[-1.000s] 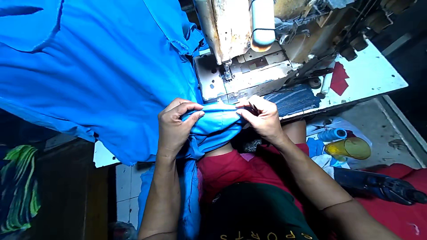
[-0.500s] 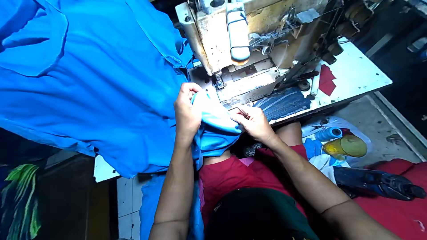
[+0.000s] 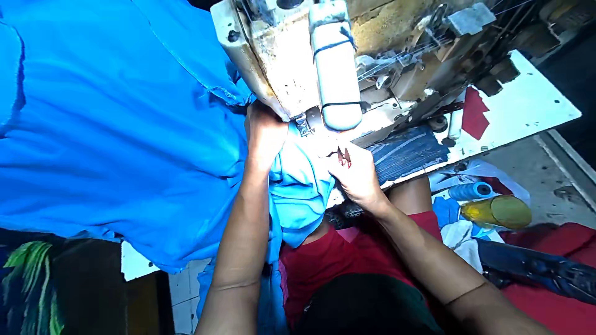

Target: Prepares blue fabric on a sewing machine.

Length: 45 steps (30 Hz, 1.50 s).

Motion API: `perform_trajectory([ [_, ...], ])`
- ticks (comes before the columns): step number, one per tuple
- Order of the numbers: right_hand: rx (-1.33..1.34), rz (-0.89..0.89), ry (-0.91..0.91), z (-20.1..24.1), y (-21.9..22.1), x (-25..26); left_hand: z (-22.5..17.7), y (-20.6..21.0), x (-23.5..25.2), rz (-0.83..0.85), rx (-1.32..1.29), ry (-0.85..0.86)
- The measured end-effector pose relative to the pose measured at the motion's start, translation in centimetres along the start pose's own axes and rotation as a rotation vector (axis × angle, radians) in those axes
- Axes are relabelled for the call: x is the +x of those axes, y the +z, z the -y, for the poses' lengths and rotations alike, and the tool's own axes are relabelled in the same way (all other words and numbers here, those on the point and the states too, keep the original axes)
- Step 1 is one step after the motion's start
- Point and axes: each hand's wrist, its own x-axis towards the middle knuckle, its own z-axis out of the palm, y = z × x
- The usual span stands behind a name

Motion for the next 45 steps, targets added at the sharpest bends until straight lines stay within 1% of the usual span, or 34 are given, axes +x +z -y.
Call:
perform_trajectory([
  [2,0.011,-0.005,0.013,0.0,0.2,0.1,0.0,0.0,0.3,0.012,-0.013,-0.036],
  [5,-0.021,-0.029,0.016,0.0,0.4,0.0,-1.7,-1.2,0.0,0.096,0.022,-0.100],
  [8,-0.036,-0.025,-0.005,0.2,0.5,-0.3,-3.2,-1.5,0.1,0.098,0.042,-0.180],
  [10,-0.050,0.007,-0.030,0.2,0.4,-0.3,-3.1,-1.7,-0.3,0.055,0.050,-0.119],
  [12,-0.124,0.036,-0.048,0.3,0.1,-0.8,-3.1,-2.8,-1.4,0.006,-0.008,-0.036],
  [14,-0.202,0.026,-0.085,0.5,-0.7,-1.9,-2.8,-4.8,-4.2,-0.058,-0.100,0.015],
  [15,-0.221,0.026,-0.101,0.6,-1.3,-2.6,-2.5,-5.9,-6.6,-0.092,-0.110,0.034],
  [16,-0.218,0.021,-0.105,0.7,-2.0,-3.3,-2.0,-6.8,-9.4,-0.082,-0.094,0.024],
  [17,-0.200,0.006,-0.094,0.8,-2.6,-3.9,-1.1,-7.2,-11.9,-0.047,-0.073,-0.005],
  [19,-0.108,-0.008,-0.054,0.6,-3.1,-4.7,1.1,-7.3,-15.7,0.105,-0.079,-0.116],
  [21,-0.001,0.064,-0.009,0.3,-2.8,-5.0,2.5,-8.0,-17.2,0.200,-0.176,-0.248],
  [23,0.106,0.179,0.001,0.4,-1.9,-4.7,1.5,-10.1,-16.6,0.182,-0.413,-0.332],
  [24,0.159,0.235,-0.004,0.5,-1.3,-4.6,0.5,-11.3,-16.0,0.153,-0.553,-0.322],
  [27,0.252,0.382,-0.031,1.4,0.7,-4.4,-2.0,-13.3,-12.1,0.041,-0.888,-0.179],
  [29,0.300,0.470,-0.044,2.1,1.9,-4.7,-3.4,-13.6,-9.4,-0.029,-0.991,-0.066],
  [31,0.352,0.542,-0.029,2.5,3.2,-5.6,-4.8,-13.3,-7.3,-0.088,-1.067,0.003],
  [32,0.359,0.549,-0.013,2.7,3.9,-6.4,-5.5,-12.8,-6.4,-0.114,-1.100,0.023],
  [34,0.318,0.491,0.036,2.7,5.0,-8.4,-7.0,-11.6,-5.1,-0.159,-1.145,0.042],
  [36,0.263,0.352,0.072,2.2,6.2,-10.1,-8.5,-10.4,-4.4,-0.191,-1.182,0.050],
  [38,0.276,0.198,0.069,1.5,7.0,-10.4,-9.6,-10.0,-4.2,-0.211,-1.202,0.049],
  [39,0.289,0.168,0.068,1.2,6.8,-10.2,-9.8,-10.2,-4.1,-0.221,-1.197,0.052],
  [40,0.306,0.186,0.080,1.1,6.1,-9.8,-9.7,-10.6,-4.0,-0.228,-1.188,0.057],
  [42,0.377,0.350,0.132,1.1,3.4,-8.6,-8.8,-12.1,-3.9,-0.234,-1.150,0.078],
  [43,0.423,0.482,0.137,1.1,1.6,-7.7,-8.0,-13.1,-3.8,-0.229,-1.110,0.090],
  [45,0.497,0.768,0.060,0.9,-1.8,-5.8,-6.0,-15.0,-4.0,-0.191,-0.995,0.100],
])
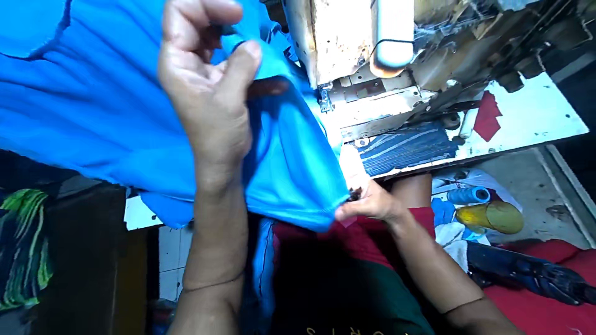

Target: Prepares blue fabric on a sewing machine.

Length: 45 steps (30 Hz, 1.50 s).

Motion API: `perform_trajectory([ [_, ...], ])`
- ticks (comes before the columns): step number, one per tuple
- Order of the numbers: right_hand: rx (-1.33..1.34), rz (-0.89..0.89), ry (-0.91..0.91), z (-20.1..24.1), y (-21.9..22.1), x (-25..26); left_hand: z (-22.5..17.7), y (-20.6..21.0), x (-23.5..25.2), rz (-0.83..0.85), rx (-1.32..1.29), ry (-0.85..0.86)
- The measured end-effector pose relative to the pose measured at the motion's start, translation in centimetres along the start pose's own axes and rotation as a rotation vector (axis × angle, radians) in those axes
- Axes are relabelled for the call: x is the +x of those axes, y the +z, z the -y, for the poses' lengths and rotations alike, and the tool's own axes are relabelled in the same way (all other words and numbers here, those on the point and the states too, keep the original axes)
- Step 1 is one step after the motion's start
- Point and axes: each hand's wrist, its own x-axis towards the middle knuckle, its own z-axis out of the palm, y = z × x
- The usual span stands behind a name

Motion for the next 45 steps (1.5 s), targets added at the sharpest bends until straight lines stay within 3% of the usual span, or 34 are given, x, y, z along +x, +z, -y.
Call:
perform_trajectory([
  [3,0.182,0.214,-0.064,0.9,-3.4,-0.3,0.8,-3.4,-1.0,0.029,0.143,-0.037],
  [6,0.233,-0.066,0.121,0.9,-3.8,1.0,3.9,-6.3,-2.1,-0.046,0.515,-0.056],
  [8,0.039,-0.277,0.205,0.3,-3.4,2.2,5.4,-7.9,-2.7,0.009,0.954,-0.137],
  [10,-0.194,-0.303,0.191,0.0,-3.1,3.0,5.7,-7.9,-3.5,0.087,1.106,-0.150],
  [12,-0.419,-0.241,0.171,0.5,-2.9,3.8,5.5,-6.3,-4.3,0.163,0.933,0.030],
  [14,-0.554,-0.178,0.180,1.4,-2.5,4.5,5.1,-4.1,-4.5,0.414,0.602,0.157],
  [17,-0.598,-0.076,0.181,3.3,-1.8,5.5,5.3,-1.7,-3.8,0.851,0.355,0.099],
  [21,-0.592,-0.008,0.167,5.6,-1.9,5.7,5.2,-2.4,-2.5,1.053,0.408,-0.015],
  [28,-0.506,-0.174,0.047,3.4,-2.5,4.0,3.5,-5.0,-3.5,0.983,0.586,-0.066],
  [36,-0.538,-0.388,-0.089,2.4,-1.0,3.3,1.8,-5.4,-6.9,0.794,0.436,-0.171],
  [40,-0.583,-0.376,-0.166,3.1,-0.6,3.4,1.9,-5.1,-7.1,0.742,0.423,-0.163],
  [45,-0.885,-0.296,-0.339,3.6,0.0,3.6,1.7,-2.8,-7.7,0.560,0.542,-0.127],
])
